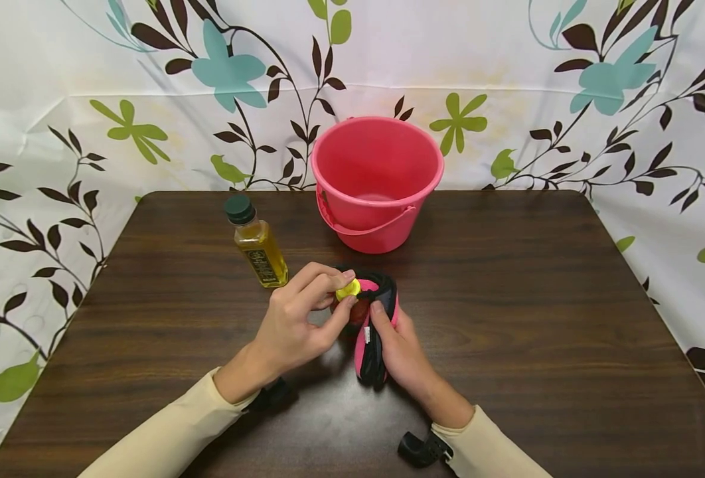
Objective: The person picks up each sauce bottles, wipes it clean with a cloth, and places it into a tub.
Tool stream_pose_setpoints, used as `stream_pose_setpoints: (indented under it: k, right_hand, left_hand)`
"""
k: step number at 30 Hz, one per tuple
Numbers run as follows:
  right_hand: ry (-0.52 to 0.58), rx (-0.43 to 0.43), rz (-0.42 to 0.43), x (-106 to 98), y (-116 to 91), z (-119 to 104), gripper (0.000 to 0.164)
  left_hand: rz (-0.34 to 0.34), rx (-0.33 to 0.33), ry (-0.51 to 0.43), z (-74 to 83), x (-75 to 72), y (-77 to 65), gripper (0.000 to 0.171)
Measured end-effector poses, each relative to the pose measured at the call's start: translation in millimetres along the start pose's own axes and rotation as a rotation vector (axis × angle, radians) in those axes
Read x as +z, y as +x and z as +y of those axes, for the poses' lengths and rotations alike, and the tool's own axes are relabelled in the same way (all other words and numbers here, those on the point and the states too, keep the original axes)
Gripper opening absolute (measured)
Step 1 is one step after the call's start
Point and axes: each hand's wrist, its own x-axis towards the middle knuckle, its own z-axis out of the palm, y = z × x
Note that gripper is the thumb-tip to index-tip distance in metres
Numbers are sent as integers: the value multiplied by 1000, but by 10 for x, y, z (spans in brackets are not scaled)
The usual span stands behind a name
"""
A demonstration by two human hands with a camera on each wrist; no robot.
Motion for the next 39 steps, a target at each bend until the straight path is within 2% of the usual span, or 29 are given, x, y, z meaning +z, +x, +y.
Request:
stream_pose_setpoints:
  k: [6, 10, 11, 12, 17, 18, 19, 22, 24, 29, 32, 39]
  right_hand:
    - [-123, 11, -9, -45, 33, 35, 40]
    - [-247, -7, 7, -86, 52, 39, 35]
    - [-281, -18, 14, -98, 57, 45, 34]
    - [-312, -67, 9, -143, 88, 113, 33]
    - [-451, -164, 30, -203, 108, 186, 42]
    - [-457, -153, 36, -205, 112, 186, 43]
    - [-457, -105, 49, -170, 88, 122, 44]
    - [-405, -14, 79, -134, 98, 70, 42]
    - [-313, 57, 86, -81, 82, -12, 40]
    - [-124, 113, 105, 29, 28, -164, 35]
    - [-73, 98, 127, 81, -2, -237, 35]
    - [24, 1, 142, 163, -89, -428, 35]
  left_hand:
    - [5, 6, 0, -6, 11, 6, 22]
    - [8, 2, 3, 0, -2, 3, 24]
    - [7, 0, 2, 1, -4, 3, 24]
    - [6, -2, 3, 3, -9, 2, 24]
    - [0, -5, -2, 0, -10, 1, 26]
    - [-1, -6, -2, -1, -10, 0, 26]
    - [-1, -5, -3, -2, -7, 0, 27]
    - [-1, -4, 1, -6, -3, -2, 26]
    - [0, -4, 0, -10, 0, -5, 25]
    - [0, -6, -6, -8, -4, 0, 22]
    - [-1, -6, -3, -11, -7, 1, 22]
    - [4, -12, -1, -6, -12, -19, 19]
